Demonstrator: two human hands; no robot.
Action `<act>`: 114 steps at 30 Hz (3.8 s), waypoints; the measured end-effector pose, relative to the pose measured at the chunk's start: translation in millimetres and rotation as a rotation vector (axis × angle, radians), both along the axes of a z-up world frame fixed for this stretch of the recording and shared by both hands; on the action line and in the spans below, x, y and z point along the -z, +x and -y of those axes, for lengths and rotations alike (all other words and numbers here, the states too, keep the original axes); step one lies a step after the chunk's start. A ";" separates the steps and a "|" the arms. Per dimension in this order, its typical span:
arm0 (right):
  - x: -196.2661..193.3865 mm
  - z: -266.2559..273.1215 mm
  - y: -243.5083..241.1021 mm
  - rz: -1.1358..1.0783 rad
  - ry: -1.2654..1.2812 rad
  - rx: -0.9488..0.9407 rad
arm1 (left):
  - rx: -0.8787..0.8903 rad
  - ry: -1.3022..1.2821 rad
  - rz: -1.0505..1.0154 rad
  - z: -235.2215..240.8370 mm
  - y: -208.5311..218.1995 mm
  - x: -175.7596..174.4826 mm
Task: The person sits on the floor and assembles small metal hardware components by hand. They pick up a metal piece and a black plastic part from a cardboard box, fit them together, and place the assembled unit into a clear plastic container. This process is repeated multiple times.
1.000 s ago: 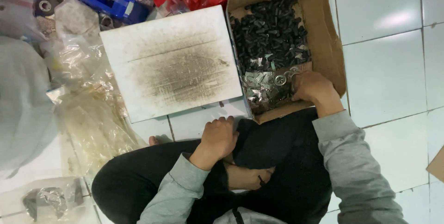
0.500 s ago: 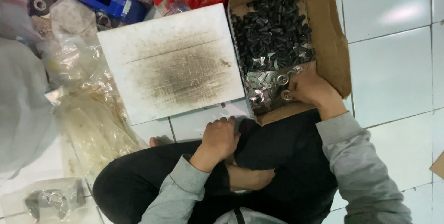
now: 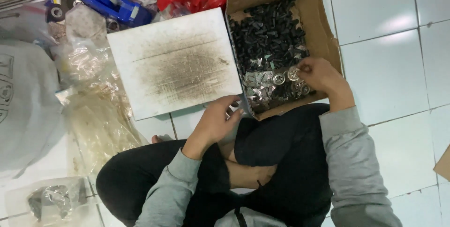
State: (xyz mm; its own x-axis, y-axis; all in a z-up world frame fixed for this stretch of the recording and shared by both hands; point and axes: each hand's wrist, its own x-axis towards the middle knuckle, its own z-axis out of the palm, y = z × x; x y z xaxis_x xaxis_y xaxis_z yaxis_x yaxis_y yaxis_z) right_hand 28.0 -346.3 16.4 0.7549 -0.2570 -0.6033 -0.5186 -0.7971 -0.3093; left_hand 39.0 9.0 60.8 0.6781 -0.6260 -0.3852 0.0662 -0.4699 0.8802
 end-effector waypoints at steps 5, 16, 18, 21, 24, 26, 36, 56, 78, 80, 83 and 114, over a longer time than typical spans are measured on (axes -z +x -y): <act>34.5 13.8 -6.4 -0.059 -0.067 -0.003 | -0.016 0.015 0.099 -0.6 -2.9 7.2; 15.5 -59.4 14.5 0.015 -0.013 -0.205 | -0.022 0.001 0.111 -1.0 -3.4 6.4; 30.7 -73.0 8.2 -0.022 0.123 -0.370 | -0.026 0.005 0.108 0.1 -5.1 13.0; 3.4 -92.9 6.4 -0.035 0.079 -0.535 | -0.018 0.013 0.123 2.7 -4.2 9.0; 1.9 -96.7 5.8 0.018 0.110 -0.658 | -0.005 0.024 0.131 5.3 -4.6 12.9; 4.6 -97.6 4.9 -0.001 0.094 -0.627 | -0.002 0.037 0.131 6.8 -5.5 12.9; 27.0 -78.4 12.0 -0.058 0.147 -0.419 | -0.010 0.036 0.151 7.1 -7.9 12.8; -25.1 -191.4 40.1 0.263 0.842 -0.010 | -0.622 -0.340 -0.087 -25.0 13.3 14.7; 24.5 -274.0 84.1 0.500 0.261 -0.155 | -0.711 0.085 0.492 -68.6 41.9 57.2; 16.7 -267.9 82.8 0.526 0.275 -0.158 | -0.724 0.083 0.483 -73.3 43.4 49.6; -9.4 -244.9 72.4 0.576 0.266 -0.148 | -0.768 0.061 0.462 -76.3 39.0 30.9; 105.0 -89.2 -12.1 0.092 0.027 -0.282 | 0.074 -0.001 0.697 81.8 -13.9 0.6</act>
State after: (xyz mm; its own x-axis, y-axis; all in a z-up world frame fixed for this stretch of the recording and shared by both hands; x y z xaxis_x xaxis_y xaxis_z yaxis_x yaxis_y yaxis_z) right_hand 15.8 -257.1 -88.6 0.8462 -0.0143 -0.5327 -0.2470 -0.8963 -0.3682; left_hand 25.1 -72.7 60.2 0.7224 -0.6801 0.1249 -0.5460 -0.4503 0.7065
